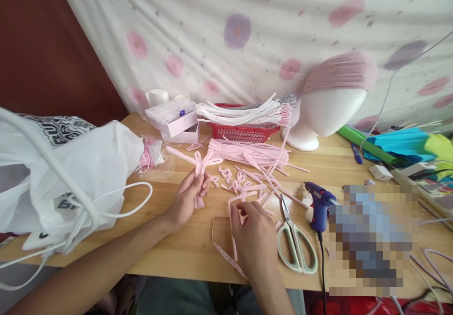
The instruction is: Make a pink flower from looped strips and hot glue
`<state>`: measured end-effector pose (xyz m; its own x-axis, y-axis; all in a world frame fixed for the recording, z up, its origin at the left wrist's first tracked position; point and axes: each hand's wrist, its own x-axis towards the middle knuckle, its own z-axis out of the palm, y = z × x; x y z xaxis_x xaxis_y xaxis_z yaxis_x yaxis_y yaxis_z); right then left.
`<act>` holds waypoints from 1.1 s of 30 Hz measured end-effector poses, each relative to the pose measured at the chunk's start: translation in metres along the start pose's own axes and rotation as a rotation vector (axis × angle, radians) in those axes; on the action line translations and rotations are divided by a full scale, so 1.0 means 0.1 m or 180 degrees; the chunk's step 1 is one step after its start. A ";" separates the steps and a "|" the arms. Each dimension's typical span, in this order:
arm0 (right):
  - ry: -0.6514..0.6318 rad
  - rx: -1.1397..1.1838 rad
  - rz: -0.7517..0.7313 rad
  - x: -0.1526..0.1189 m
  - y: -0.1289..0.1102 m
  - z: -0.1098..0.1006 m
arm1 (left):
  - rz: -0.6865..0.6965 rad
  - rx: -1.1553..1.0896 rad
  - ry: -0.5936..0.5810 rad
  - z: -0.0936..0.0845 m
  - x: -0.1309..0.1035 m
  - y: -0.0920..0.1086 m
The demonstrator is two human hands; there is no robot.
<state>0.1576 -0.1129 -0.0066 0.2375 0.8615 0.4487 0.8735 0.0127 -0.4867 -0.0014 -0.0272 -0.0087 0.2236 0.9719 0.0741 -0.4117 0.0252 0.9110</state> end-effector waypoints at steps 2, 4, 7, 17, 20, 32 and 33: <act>0.0436 0.0240 0.0023 -0.10 0.10 -0.21 | -0.0082 -0.0090 -0.0025 -0.02 0.02 -0.02; 0.1164 0.0101 0.0160 -0.20 0.27 -0.46 | -0.0112 -0.0046 -0.0020 -0.03 0.04 -0.04; 0.1577 -0.0341 0.1042 -0.28 0.58 -0.75 | -0.0147 0.0164 0.0022 -0.02 0.03 -0.04; 0.0567 -0.0577 0.2188 0.06 1.22 -0.80 | -0.0328 0.0013 -0.0200 0.02 0.01 0.02; 0.0313 -0.0589 0.2055 0.20 1.26 -0.77 | -0.0290 0.0001 -0.0263 0.02 0.01 0.03; -0.0146 -0.0994 0.1810 0.51 1.36 -0.68 | -0.0376 -0.0052 -0.0355 0.03 -0.01 0.04; -0.0051 -0.1008 0.1837 0.50 1.33 -0.68 | -0.0372 -0.0038 -0.0353 0.03 -0.01 0.03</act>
<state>0.3149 -0.1023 0.0019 0.7010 0.6928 0.1692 0.6912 -0.6014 -0.4007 -0.0005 -0.0288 -0.0050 0.3664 0.9304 0.0127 -0.3875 0.1402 0.9111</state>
